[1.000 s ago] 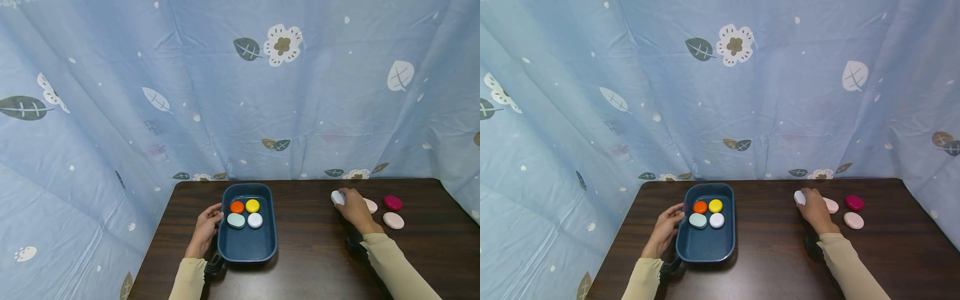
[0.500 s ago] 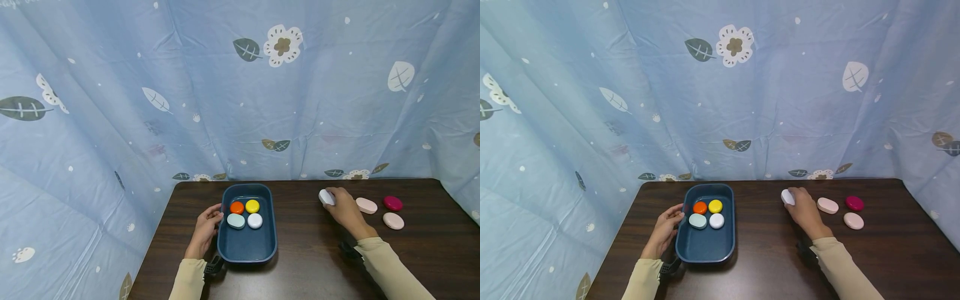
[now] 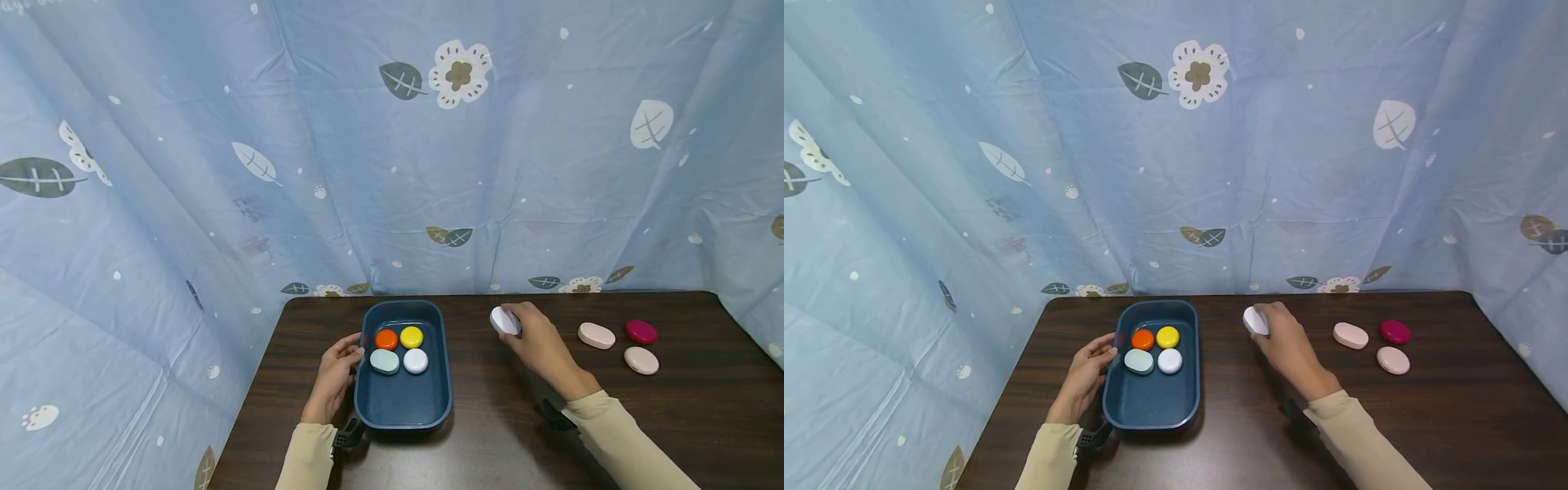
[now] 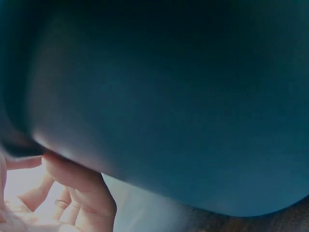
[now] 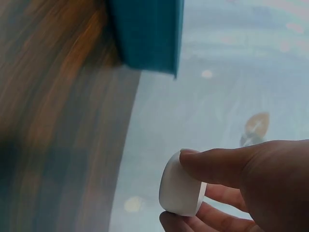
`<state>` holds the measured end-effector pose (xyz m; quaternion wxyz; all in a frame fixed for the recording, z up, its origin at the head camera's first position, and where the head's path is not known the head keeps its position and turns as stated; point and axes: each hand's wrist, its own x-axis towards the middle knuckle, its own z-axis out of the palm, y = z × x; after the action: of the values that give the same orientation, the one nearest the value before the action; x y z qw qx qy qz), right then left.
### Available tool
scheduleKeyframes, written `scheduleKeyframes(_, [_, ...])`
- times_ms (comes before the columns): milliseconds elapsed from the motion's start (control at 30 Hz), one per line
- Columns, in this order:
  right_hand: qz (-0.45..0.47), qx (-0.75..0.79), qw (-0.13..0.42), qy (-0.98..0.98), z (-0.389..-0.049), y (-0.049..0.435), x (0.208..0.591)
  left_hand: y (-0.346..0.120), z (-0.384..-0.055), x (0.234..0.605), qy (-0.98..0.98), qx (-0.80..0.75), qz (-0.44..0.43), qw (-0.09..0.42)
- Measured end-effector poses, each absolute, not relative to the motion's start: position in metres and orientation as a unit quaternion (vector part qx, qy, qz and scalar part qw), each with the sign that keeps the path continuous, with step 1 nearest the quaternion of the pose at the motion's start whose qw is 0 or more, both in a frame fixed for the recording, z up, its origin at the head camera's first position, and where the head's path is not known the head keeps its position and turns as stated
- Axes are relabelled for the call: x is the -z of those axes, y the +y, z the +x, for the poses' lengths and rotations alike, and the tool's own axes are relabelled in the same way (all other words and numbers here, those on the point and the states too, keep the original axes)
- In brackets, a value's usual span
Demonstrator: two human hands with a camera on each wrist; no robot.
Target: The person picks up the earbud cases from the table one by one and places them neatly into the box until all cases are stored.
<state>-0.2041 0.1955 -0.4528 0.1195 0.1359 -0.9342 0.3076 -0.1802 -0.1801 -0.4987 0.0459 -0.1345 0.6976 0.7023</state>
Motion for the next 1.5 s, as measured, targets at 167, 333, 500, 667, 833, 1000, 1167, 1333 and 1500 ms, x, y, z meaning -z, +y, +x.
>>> scheduleKeyframes(167, [0.158, -0.315, 0.125, -0.927, -0.198, 0.181, 0.448, -0.181, -0.178, 0.497, 0.697, -0.704, -0.131, 0.046])
scheduleKeyframes(333, [0.177, -0.323, 0.130, -0.921, -0.191, 0.167, 0.445, -0.181, -0.177, 0.497, 0.700, -0.701, -0.132, 0.048])
scheduleKeyframes(500, [0.189, -0.332, 0.124, -0.916, -0.186, 0.152, 0.443, -0.182, -0.177, 0.497, 0.702, -0.698, -0.135, 0.048])
scheduleKeyframes(667, [0.199, -0.345, 0.108, -0.911, -0.184, 0.138, 0.443, -0.182, -0.177, 0.498, 0.704, -0.697, -0.131, 0.045])
scheduleKeyframes(833, [0.203, -0.350, 0.085, -0.910, -0.179, 0.126, 0.442, -0.182, -0.177, 0.499, 0.706, -0.694, -0.131, 0.044])
scheduleKeyframes(1000, [0.208, -0.352, 0.064, -0.910, -0.175, 0.114, 0.441, -0.182, -0.177, 0.499, 0.704, -0.697, -0.131, 0.045])
scheduleKeyframes(1167, [0.211, -0.357, 0.046, -0.909, -0.173, 0.101, 0.439, -0.182, -0.176, 0.498, 0.699, -0.702, -0.127, 0.046])
scheduleKeyframes(1333, [0.223, -0.351, 0.022, -0.909, -0.169, 0.088, 0.435, -0.182, -0.175, 0.497, 0.698, -0.703, -0.125, 0.050])
scheduleKeyframes(1500, [0.259, -0.340, 0.003, -0.904, -0.168, 0.076, 0.432, -0.183, -0.175, 0.497, 0.698, -0.704, -0.123, 0.050])
